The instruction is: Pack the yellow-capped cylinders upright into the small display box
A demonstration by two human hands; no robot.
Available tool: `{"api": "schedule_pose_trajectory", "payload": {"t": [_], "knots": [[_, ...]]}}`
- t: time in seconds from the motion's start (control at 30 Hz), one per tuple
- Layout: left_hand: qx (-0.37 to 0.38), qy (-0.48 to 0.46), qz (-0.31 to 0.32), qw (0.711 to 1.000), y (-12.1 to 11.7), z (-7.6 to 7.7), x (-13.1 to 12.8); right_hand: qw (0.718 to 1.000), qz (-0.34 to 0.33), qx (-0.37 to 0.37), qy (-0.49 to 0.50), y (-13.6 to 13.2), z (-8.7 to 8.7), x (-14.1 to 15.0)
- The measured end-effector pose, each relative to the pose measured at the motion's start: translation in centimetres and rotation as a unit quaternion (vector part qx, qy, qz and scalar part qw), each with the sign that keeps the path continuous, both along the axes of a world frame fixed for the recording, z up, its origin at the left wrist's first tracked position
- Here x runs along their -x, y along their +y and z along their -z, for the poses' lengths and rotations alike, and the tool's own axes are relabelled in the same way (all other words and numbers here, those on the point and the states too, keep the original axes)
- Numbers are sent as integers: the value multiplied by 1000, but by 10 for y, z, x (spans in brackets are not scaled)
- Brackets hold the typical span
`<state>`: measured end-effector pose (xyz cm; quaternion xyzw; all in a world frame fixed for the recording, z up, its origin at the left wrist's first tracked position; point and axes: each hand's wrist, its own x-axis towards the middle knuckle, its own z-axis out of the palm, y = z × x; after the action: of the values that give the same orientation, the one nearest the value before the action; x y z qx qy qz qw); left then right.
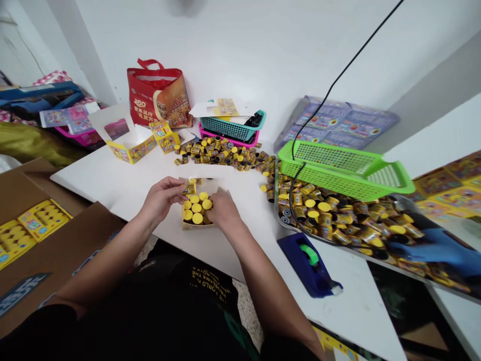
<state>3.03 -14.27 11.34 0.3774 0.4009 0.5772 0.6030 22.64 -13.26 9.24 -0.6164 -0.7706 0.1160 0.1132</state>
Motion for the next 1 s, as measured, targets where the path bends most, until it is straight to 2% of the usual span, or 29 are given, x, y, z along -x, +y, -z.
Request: {"api": "schedule_pose_trajectory", "payload": {"t": [0.07, 0.13, 0.27, 0.33, 0.4, 0.43, 0.47, 0.5, 0.57, 0.63, 0.67, 0.73, 0.77, 0.8, 0.87, 0.93, 1.0], "knots": [[7, -9, -1, 1000, -3, 1, 0, 999, -5, 34, 12, 2, 1, 3], [10, -17, 5, 1000, -4, 1, -1, 996, 5, 62, 66, 2, 0, 0], [11, -20, 34, 999, -7, 1, -8, 978, 40, 26, 204, -7, -7, -12], [7, -18, 56, 998, -9, 1, -15, 947, -7, 18, 320, -15, -14, -16], [-3, -13, 90, 996, -12, 0, -24, 895, -74, 37, 438, -23, -21, -18], [-8, -6, 113, 993, -13, -1, -27, 875, -91, 42, 473, -26, -24, -18], [-13, 6, 135, 991, -15, -2, -30, 868, -90, 36, 488, -28, -27, -20], [-20, 22, 147, 989, -17, -2, -31, 875, -76, 22, 477, -29, -30, -21], [-47, 65, 117, 990, -17, -2, -29, 924, -37, -20, 380, -30, -33, -27], [-84, 100, 7, 991, -13, 3, -21, 977, -15, -46, 209, -29, -34, -30], [-98, 107, -63, 987, -9, 7, -15, 992, -16, -43, 119, -29, -33, -30], [-104, 110, -185, 971, 3, 19, -1, 999, -32, -14, -11, -28, -29, -25], [-95, 116, -224, 963, 11, 27, 6, 998, -44, 5, -42, -28, -27, -21], [-82, 139, -239, 957, 19, 34, 13, 997, -57, 21, -51, -29, -24, -18], [-56, 220, -219, 949, 35, 49, 22, 996, -79, 38, -14, -30, -20, -16], [-46, 300, -175, 937, 49, 62, 25, 994, -81, 28, 74, -29, -17, -23], [-58, 338, -148, 928, 63, 72, 23, 981, -45, -21, 188, -23, -14, -38]]}}
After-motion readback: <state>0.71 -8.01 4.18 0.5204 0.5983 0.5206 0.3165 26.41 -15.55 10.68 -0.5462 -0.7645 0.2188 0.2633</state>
